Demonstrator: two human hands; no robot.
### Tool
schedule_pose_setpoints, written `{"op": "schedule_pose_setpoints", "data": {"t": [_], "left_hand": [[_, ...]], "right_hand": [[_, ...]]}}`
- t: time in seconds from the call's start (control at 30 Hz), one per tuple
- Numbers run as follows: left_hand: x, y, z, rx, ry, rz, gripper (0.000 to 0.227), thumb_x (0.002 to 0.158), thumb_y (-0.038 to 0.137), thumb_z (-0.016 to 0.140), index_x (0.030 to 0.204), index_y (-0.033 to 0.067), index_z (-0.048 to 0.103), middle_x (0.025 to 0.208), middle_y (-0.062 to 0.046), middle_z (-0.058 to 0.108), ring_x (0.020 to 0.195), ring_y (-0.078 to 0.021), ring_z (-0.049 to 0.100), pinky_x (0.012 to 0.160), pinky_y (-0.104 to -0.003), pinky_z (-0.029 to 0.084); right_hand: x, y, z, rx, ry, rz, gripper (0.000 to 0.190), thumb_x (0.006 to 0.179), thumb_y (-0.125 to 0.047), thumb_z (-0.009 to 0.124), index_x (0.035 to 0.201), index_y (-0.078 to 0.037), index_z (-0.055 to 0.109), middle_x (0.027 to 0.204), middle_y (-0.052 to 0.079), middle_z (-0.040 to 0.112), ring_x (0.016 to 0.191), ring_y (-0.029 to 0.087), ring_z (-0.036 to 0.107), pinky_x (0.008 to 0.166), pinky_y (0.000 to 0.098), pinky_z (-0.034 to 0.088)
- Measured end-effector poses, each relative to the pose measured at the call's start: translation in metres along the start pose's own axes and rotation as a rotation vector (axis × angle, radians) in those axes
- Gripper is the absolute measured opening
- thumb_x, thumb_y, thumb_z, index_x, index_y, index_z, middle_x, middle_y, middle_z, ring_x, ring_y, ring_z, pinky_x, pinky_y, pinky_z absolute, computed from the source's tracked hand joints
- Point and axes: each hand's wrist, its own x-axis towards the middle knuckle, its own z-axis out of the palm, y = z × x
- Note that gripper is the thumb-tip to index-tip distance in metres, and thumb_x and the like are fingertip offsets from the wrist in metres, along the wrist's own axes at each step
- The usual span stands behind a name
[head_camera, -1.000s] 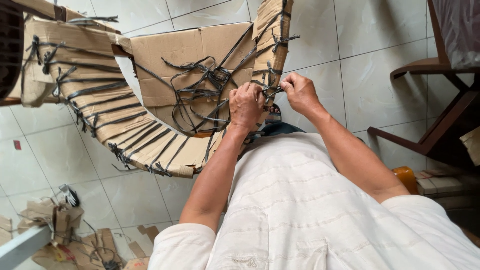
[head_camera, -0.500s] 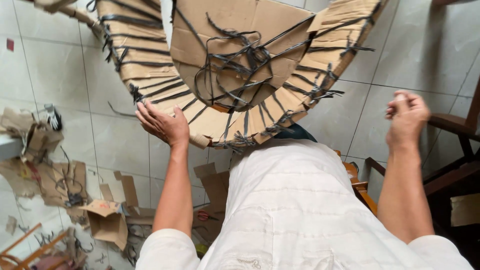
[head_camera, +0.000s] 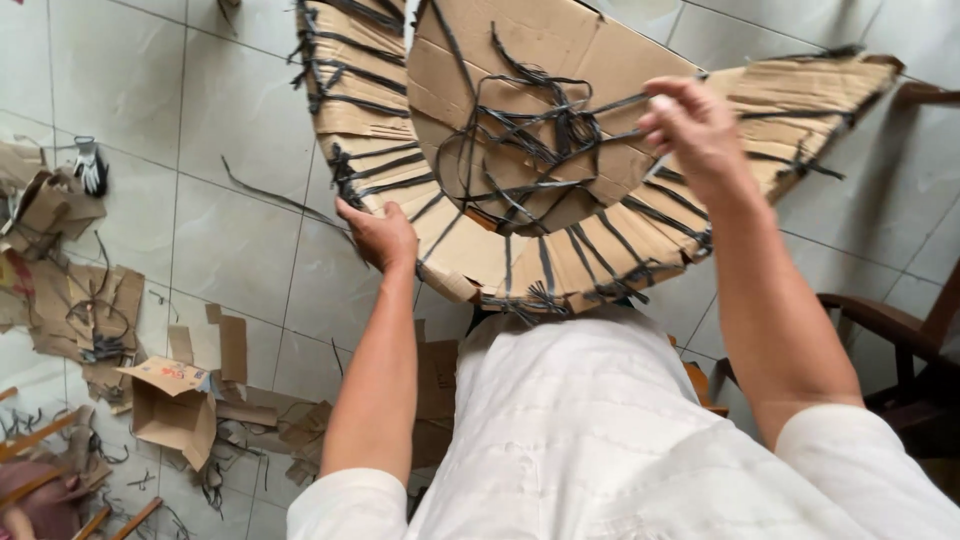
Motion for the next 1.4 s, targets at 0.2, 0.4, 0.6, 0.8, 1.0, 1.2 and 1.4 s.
{"op": "schedule_pose_setpoints", "data": {"t": [0.2,0.4,0.6,0.8,1.0,1.2,1.4], "left_hand": [[-0.003,-0.001,-0.001,-0.016,0.003,0.026,0.073,0.087,0.015,0.066,0.151,0.0024,0.033,0.135,-0.029,0.062,0.118,-0.0475,0.063,0.096,-0.052,0.051],[-0.003,-0.002,0.002,0.007,-0.018,0.034,0.074,0.088,0.016,0.066,0.152,0.0015,0.031,0.142,-0.03,0.057,0.124,-0.0483,0.058,0.1,-0.052,0.049],[-0.004,0.004,0.001,0.009,-0.03,0.027,0.075,0.09,0.016,0.068,0.153,-0.0017,0.03,0.149,-0.032,0.05,0.132,-0.0491,0.054,0.11,-0.05,0.045],[-0.005,0.012,-0.009,0.008,-0.042,0.028,0.071,0.091,0.017,0.066,0.15,-0.0038,0.031,0.145,-0.032,0.053,0.13,-0.0484,0.056,0.11,-0.049,0.046],[-0.006,0.021,-0.013,-0.02,-0.071,0.03,0.07,0.092,0.017,0.066,0.149,-0.004,0.031,0.134,-0.032,0.061,0.117,-0.0468,0.065,0.102,-0.048,0.053],[-0.005,0.013,-0.012,-0.024,-0.074,0.053,0.071,0.093,0.017,0.066,0.15,-0.0044,0.03,0.141,-0.033,0.055,0.124,-0.0485,0.059,0.108,-0.048,0.048],[-0.004,0.011,-0.01,-0.012,-0.084,0.027,0.075,0.092,0.018,0.067,0.152,-0.0057,0.028,0.149,-0.034,0.047,0.136,-0.0492,0.05,0.114,-0.049,0.042]], "right_hand": [[0.072,0.1,0.096,-0.081,-0.148,0.383,0.056,0.103,-0.028,0.057,0.154,-0.009,0.043,0.122,0.009,0.063,0.08,0.01,0.065,0.073,0.0236,0.056],[0.098,0.149,0.137,-0.099,-0.139,0.576,0.06,0.103,-0.027,0.055,0.16,-0.02,0.036,0.133,0.006,0.052,0.083,0.013,0.063,0.076,0.0275,0.055],[0.144,0.222,0.16,-0.153,-0.164,0.528,0.065,0.101,-0.022,0.06,0.161,-0.023,0.035,0.122,0.01,0.048,0.08,0.016,0.064,0.068,0.0311,0.055],[0.157,0.203,0.194,-0.181,-0.258,0.555,0.065,0.108,-0.016,0.058,0.164,-0.028,0.026,0.164,0.024,0.023,0.111,0.023,0.058,0.083,0.0314,0.053],[0.179,0.255,0.222,-0.178,-0.163,0.606,0.072,0.109,-0.027,0.059,0.164,-0.022,0.013,0.162,0.015,0.025,0.133,0.032,0.043,0.097,0.0413,0.051],[0.181,0.273,0.231,0.001,-0.012,0.475,0.07,0.108,-0.029,0.059,0.162,-0.013,0.017,0.151,0.016,0.053,0.1,0.014,0.07,0.078,0.0293,0.06],[0.153,0.231,0.245,0.127,0.307,0.09,0.044,0.093,-0.024,0.07,0.133,-0.004,0.066,0.127,0.012,0.073,0.11,0.019,0.071,0.089,0.0325,0.059]]}}
